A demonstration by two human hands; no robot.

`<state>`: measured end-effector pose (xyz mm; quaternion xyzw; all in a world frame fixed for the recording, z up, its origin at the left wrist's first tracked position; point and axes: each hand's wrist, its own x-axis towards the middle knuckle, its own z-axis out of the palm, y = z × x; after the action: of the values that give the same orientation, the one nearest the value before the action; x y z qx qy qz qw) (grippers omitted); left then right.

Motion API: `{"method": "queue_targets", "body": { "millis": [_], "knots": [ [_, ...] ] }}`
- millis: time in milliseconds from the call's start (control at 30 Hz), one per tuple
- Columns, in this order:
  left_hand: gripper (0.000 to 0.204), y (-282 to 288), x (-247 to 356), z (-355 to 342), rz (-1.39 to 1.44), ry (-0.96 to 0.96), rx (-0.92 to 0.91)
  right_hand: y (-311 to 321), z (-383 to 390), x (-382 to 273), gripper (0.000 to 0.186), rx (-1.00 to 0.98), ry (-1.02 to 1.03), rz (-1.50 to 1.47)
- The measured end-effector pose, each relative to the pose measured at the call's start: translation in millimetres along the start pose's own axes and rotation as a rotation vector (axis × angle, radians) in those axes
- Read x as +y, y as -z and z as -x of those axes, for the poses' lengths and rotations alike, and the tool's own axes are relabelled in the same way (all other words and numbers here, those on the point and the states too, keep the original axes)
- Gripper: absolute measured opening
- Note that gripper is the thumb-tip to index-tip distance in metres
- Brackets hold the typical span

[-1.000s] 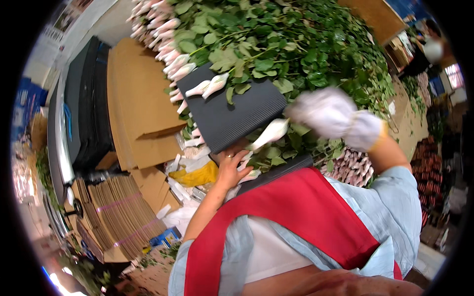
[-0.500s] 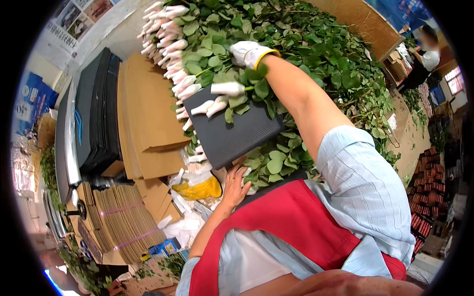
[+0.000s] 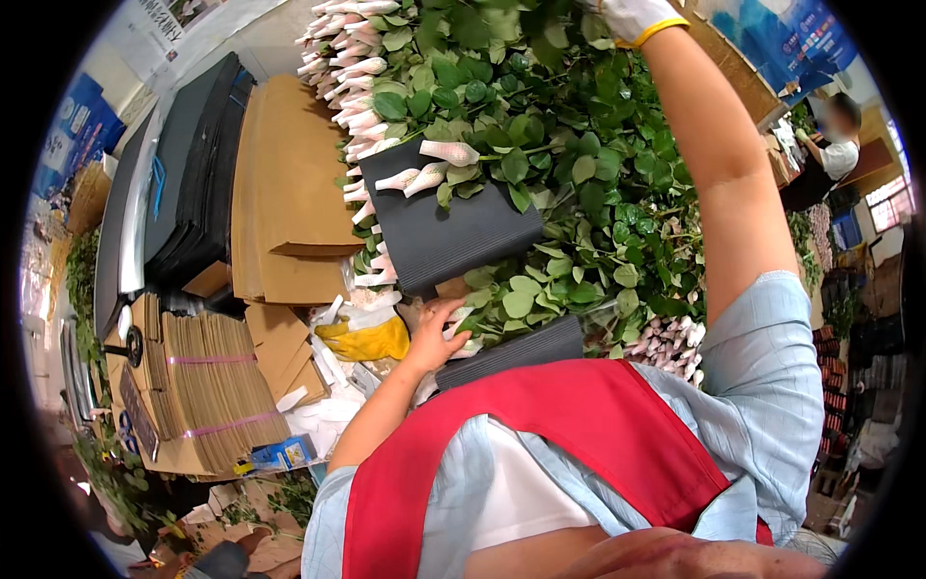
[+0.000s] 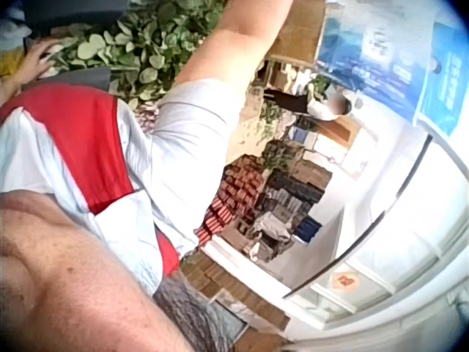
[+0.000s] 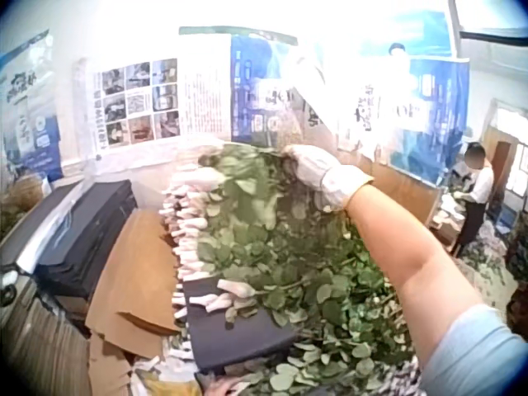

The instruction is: The person arranges pink roses with green leaves into a black plastic tray, placing them one by one and adjusting their positions. The person then covers the tray with a clear plastic sheet and secures it with a rubber band.

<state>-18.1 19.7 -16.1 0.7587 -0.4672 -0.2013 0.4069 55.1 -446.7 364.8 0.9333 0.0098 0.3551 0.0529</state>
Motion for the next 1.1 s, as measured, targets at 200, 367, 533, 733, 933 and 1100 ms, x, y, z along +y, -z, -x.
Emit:
{"method": "queue_targets", "body": {
  "millis": [200, 367, 533, 733, 933, 1100],
  "knots": [
    [0.058, -2, 5, 2, 0.030, -0.023, 0.106, 12, 0, -79, 0.026, -0.183, -0.203, 0.031],
    [0.057, -6, -6, -5, 0.031, -0.067, 0.071, -84, 12, -47, 0.027, -0.086, -0.216, 0.109],
    [0.065, 3, -1, 8, 0.146, 0.118, 0.142, -14, -24, -104, 0.027, 0.127, -0.082, 0.020],
    [0.062, -2, -10, 2, 0.050, -0.037, 0.135, 153, 41, -187, 0.021, -0.139, -0.062, 0.304],
    [0.061, 3, -11, 2, 0.276, 0.253, -0.063, 56, 219, -213, 0.035, -1.016, -0.228, 0.007],
    [0.060, 10, -10, -6, -0.057, -0.087, 0.090, 13, 251, -194, 0.020, -0.358, -0.356, -0.180]
  ]
}}
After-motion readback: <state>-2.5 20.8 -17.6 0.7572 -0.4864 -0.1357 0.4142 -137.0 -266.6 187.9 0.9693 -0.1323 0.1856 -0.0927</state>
